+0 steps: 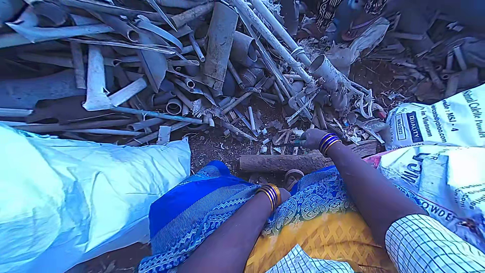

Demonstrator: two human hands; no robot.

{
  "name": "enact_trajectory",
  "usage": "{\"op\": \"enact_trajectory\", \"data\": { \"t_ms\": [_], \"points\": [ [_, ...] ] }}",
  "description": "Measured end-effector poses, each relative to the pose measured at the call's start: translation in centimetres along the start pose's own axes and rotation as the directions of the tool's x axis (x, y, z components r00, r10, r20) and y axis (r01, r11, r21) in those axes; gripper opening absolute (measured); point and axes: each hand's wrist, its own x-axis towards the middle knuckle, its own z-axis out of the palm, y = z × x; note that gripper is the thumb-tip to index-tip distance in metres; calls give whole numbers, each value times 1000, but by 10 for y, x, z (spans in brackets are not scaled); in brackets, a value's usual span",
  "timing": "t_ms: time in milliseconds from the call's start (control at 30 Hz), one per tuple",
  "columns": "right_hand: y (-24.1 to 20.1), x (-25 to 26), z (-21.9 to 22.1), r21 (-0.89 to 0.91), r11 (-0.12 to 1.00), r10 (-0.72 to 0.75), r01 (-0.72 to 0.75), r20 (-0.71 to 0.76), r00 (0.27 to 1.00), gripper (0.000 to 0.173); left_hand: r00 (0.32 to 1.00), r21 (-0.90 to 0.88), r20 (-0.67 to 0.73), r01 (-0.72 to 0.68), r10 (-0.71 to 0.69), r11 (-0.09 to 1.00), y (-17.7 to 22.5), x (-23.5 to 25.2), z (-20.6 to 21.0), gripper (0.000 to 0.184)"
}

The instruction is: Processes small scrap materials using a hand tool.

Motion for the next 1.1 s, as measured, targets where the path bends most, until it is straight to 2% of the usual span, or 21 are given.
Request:
{"op": "enact_trajectory", "data": {
  "t_ms": [100,200,367,500,633,733,800,867,967,1100],
  "points": [
    [-16,7,21,12,998,-63,62,54,997,43,998,70,49,33,-37,997,5,1,-5,34],
    [-17,14,29,23,1000,5,-6,75,997,42,995,37,11,99,-100,994,-1,6,2,33],
    [5,20,16,7,998,68,-68,-27,997,39,995,-28,32,94,-93,995,14,-14,-14,35],
    [12,11,6,19,994,104,-103,-64,993,37,994,-22,-8,104,-105,994,-1,-5,-4,34],
    [21,-7,-9,68,993,103,-96,-110,989,36,991,-32,46,124,-123,992,1,-2,-10,35],
    [26,-10,-14,-37,991,126,-128,-46,991,39,986,-47,59,162,-159,986,18,-15,-20,36],
    [24,-6,-7,-121,982,148,-144,25,989,44,988,-25,52,149,-147,989,12,-11,-17,35],
    [18,-1,3,-134,983,134,-126,59,989,42,987,-10,66,146,-145,989,10,-7,-16,35],
    [17,6,12,-123,985,118,-119,-18,993,36,986,56,88,139,-144,989,8,2,-13,36],
    [24,-7,-6,-67,996,61,-66,-73,995,30,994,71,65,84,-89,994,2,3,-12,36]
  ]
}}
